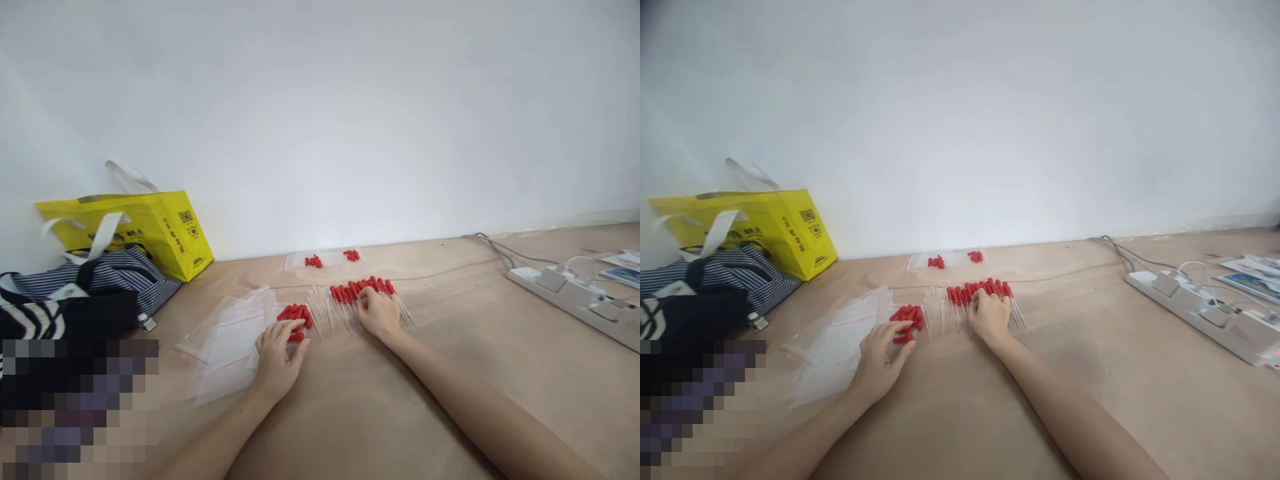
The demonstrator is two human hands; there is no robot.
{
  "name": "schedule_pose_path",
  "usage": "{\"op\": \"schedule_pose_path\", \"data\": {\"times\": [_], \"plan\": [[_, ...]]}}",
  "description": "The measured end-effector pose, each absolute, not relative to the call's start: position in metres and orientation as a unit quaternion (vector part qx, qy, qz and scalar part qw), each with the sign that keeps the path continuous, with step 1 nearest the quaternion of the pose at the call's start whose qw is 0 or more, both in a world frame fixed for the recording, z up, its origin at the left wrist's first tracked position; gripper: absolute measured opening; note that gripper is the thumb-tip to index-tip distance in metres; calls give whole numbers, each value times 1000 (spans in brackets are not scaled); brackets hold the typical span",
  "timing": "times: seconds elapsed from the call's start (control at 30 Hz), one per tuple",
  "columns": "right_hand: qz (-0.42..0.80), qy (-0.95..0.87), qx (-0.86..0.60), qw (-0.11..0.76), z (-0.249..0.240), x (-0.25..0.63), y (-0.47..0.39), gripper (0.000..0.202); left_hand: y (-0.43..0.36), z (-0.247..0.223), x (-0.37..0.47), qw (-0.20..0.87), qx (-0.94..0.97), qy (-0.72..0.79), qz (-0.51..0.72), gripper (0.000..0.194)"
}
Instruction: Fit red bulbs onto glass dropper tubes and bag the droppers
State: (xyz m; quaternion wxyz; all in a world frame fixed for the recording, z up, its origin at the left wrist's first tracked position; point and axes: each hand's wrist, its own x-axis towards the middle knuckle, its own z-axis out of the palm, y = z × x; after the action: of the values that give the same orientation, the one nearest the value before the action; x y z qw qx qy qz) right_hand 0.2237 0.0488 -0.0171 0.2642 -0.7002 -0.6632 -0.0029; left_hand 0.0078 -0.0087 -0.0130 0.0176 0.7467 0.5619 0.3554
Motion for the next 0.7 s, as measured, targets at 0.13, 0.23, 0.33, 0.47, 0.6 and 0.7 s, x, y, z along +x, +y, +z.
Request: {"op": "schedule_pose_path", "data": {"times": [0.13,0.23,0.33,0.47,0.6,0.7], "plan": [[-3,-661,-713,234,-18,216,54,16,-9,-13,8,18,751,565,342,20],[-5,-666,-711,225,-18,217,56,17,-9,-12,9,27,753,567,333,18],[-3,-665,-713,222,-17,222,57,17,-9,-12,9,35,755,566,328,16],[-18,-676,-697,241,-16,223,52,19,-9,-11,10,36,754,567,331,15],[-49,-694,-666,268,-12,209,41,24,-9,-10,11,29,751,571,330,14],[-34,-715,-646,265,-10,191,35,27,-9,-11,11,21,750,573,331,13]]}}
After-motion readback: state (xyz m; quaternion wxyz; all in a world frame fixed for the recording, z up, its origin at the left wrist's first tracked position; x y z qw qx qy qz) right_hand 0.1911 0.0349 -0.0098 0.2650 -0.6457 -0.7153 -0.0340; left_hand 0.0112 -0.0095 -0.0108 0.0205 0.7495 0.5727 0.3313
